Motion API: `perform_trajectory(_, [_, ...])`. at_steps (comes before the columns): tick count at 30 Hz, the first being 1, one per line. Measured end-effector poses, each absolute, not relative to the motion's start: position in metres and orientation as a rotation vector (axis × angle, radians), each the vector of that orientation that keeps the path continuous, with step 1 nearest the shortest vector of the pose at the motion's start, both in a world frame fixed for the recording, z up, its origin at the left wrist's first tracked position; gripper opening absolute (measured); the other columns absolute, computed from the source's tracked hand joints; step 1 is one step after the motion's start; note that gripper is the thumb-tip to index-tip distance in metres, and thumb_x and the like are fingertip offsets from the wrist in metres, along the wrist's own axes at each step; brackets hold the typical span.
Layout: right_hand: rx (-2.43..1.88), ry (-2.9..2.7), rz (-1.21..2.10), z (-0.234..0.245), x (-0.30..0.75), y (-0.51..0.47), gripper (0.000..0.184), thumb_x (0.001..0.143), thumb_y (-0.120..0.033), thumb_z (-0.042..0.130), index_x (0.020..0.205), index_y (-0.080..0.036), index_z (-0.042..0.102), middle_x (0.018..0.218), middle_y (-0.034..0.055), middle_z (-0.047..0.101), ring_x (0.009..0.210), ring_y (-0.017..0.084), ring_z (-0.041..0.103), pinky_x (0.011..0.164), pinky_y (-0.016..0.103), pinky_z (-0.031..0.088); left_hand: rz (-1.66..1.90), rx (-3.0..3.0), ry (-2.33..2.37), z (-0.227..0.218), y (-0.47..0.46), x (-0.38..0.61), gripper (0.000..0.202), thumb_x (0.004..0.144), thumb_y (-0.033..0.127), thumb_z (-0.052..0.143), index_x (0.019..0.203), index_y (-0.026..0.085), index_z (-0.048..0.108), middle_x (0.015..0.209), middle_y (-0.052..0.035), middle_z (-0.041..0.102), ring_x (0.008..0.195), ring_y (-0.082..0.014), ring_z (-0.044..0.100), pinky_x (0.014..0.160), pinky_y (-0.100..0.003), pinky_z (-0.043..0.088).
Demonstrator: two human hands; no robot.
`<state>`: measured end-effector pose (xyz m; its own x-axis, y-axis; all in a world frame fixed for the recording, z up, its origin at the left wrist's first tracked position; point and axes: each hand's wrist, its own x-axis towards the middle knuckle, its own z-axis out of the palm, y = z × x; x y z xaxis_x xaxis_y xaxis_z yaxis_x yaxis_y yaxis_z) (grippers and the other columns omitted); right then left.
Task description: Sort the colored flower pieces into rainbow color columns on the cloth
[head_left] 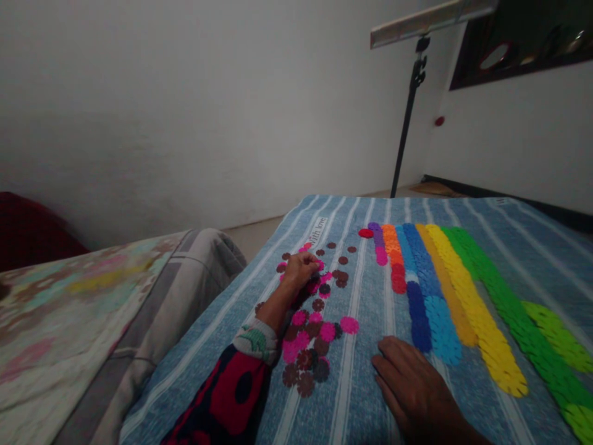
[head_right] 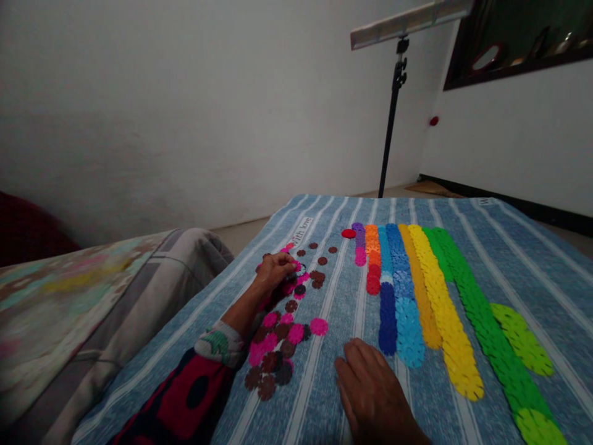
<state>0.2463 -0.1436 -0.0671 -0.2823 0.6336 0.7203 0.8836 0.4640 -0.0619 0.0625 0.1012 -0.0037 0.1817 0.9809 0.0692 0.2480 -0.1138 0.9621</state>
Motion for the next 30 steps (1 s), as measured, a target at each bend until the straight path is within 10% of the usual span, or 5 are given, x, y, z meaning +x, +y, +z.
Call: perform_trajectory(30, [-1.587,-1.736,-0.081,-0.025,0.269,-0.124,0.020,0.092,-0.016,0.048,0.081,-0.020,0.063,0.074,0.0027,0.063,0.072,0.017,0.058,0.068,0.028,0.045,0.442,1.677,0.562,0.013,-0.001,0.121,0.024,0.070,0.037,0.069,0.071,0.013,0.063,0.058,0.0019,0.053,0.054,-0.0076,0.041,0.052,-0.020,0.031])
